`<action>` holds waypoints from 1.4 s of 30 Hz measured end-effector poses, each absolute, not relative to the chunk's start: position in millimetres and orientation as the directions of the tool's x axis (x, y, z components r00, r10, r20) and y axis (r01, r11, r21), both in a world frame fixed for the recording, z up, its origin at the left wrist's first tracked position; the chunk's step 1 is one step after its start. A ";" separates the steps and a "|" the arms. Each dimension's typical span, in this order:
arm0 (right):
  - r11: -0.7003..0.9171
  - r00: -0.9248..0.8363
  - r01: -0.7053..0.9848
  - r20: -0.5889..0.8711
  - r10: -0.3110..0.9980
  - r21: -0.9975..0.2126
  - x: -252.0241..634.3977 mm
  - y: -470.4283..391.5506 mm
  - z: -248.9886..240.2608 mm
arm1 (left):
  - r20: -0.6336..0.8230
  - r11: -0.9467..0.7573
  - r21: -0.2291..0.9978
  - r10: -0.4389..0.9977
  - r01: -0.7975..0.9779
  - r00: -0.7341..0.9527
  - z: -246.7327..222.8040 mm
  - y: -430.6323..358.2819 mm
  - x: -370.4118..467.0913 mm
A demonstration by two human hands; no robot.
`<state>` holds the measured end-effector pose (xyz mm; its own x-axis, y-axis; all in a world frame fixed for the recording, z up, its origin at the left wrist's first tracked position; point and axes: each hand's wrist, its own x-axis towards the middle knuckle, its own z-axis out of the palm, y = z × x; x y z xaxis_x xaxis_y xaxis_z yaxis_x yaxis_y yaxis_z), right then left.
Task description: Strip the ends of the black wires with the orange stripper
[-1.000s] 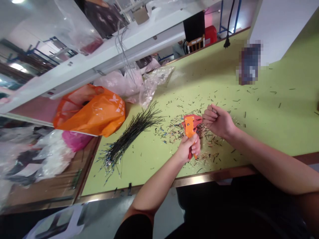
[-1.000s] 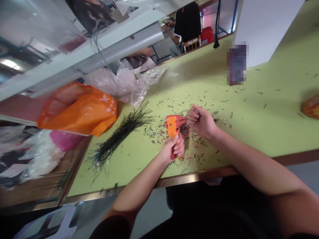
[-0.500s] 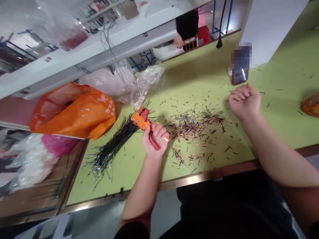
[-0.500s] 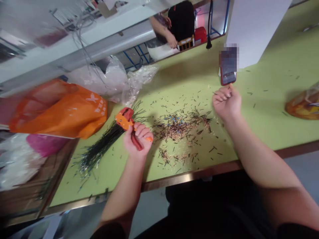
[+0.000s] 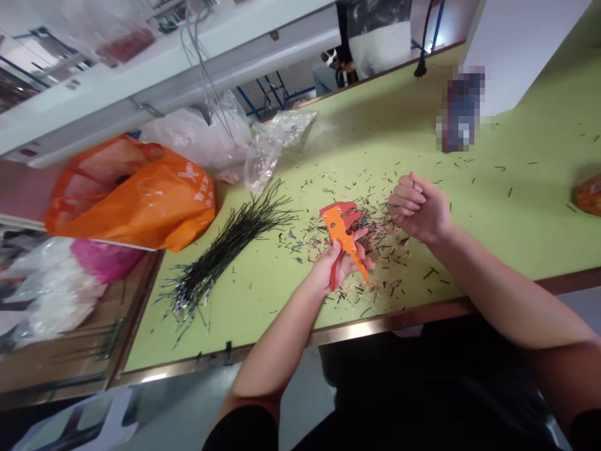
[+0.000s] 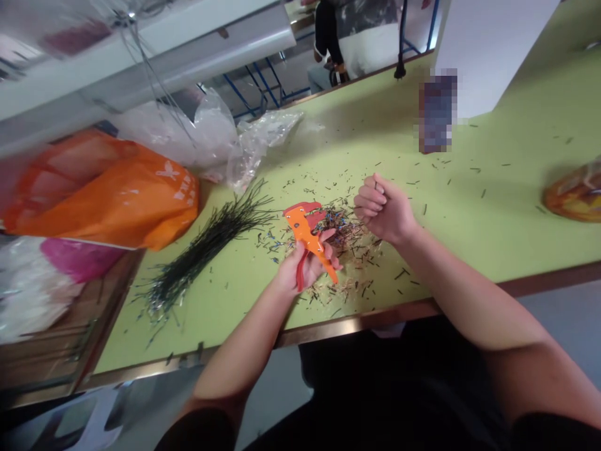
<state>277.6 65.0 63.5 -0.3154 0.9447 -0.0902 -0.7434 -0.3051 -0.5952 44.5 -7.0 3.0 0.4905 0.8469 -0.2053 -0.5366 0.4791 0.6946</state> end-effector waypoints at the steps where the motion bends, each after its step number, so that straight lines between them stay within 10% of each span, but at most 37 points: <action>1: -0.348 -0.367 -0.745 -0.086 0.926 -0.570 273.1 63.9 59.5 | -0.216 0.488 0.696 0.842 -0.527 0.495 1.4 -6.2 43.9; 20: -0.651 -0.627 -0.654 -0.205 0.752 -0.386 233.6 55.5 24.4 | -0.195 0.524 0.696 0.796 -0.491 0.573 -11.4 -11.5 55.8; 42: -0.606 -0.550 -0.656 -0.264 0.792 -0.450 223.6 48.7 25.8 | -0.227 0.579 0.653 0.765 -0.489 0.602 -4.6 -11.1 55.1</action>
